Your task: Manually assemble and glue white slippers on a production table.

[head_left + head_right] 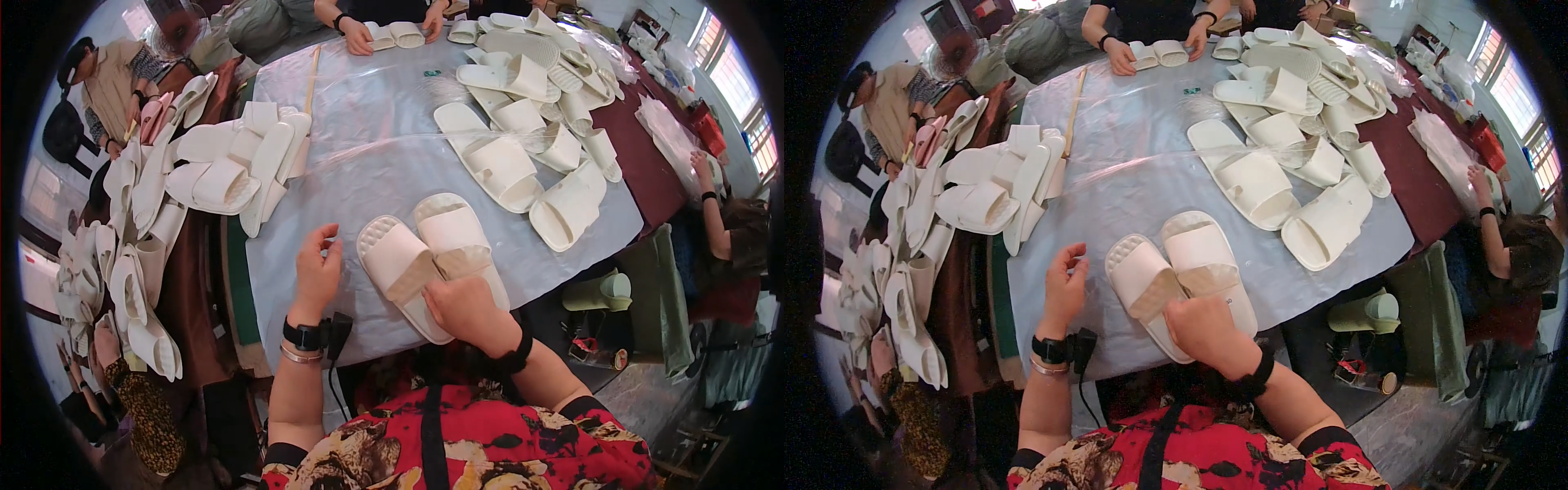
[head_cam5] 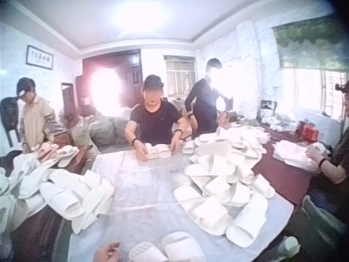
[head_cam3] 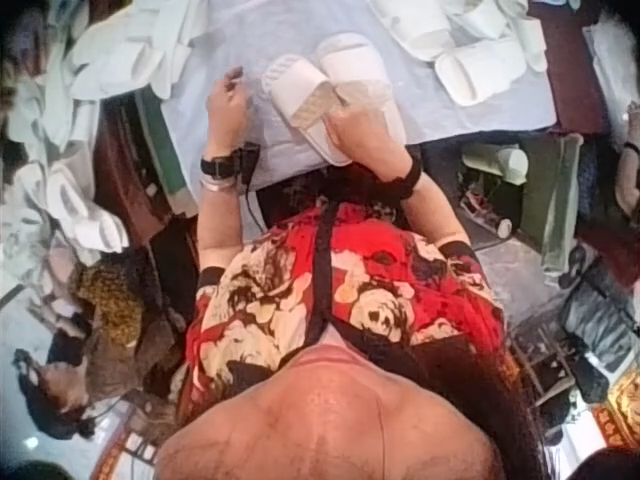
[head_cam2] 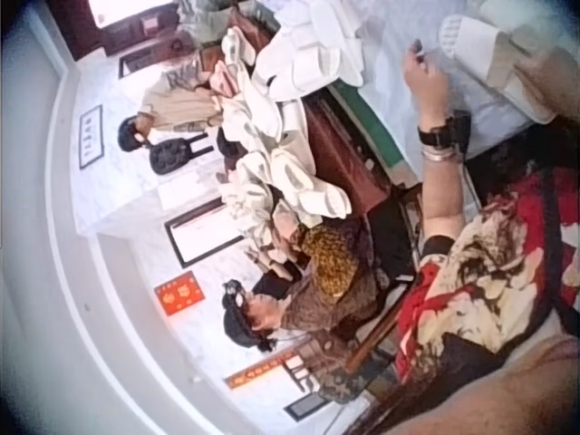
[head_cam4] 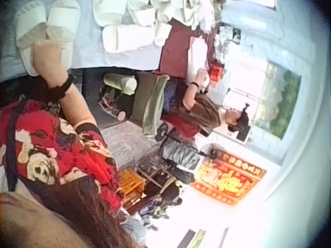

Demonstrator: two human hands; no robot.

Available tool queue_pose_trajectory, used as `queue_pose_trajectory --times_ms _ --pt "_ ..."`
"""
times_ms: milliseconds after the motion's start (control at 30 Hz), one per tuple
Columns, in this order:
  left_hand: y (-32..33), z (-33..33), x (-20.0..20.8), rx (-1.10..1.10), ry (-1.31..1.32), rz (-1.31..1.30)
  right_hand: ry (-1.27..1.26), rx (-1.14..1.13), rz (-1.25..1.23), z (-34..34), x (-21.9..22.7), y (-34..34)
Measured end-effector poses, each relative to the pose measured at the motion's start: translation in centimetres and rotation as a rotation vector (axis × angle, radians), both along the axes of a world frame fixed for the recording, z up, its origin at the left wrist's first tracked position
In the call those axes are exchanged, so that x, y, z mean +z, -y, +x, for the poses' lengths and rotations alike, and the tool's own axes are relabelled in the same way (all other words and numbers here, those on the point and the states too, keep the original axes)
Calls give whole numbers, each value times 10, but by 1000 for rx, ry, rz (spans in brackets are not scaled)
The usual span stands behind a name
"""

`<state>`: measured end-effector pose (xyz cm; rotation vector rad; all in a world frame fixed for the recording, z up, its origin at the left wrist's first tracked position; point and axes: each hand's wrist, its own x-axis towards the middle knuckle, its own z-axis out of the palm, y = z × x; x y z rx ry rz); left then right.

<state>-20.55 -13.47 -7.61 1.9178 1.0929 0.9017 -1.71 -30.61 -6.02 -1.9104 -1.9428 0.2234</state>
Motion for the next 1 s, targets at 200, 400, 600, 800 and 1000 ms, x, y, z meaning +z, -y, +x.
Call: queue_pose_trajectory --times_ms 200,400,600,800,1000 --pt "-19 -34 -11 10 -210 64 14 -22 27 -8 -9 -16" --pt "-6 -23 21 -84 -375 -76 36 -19 3 -8 -11 -17" --pt "-18 -18 13 -282 -469 130 -43 -24 57 -7 -11 -12" --pt "-25 -15 8 -74 -412 116 -326 351 254 -16 33 6" --pt "-23 10 23 -84 -130 11 -407 533 437 -22 55 14"
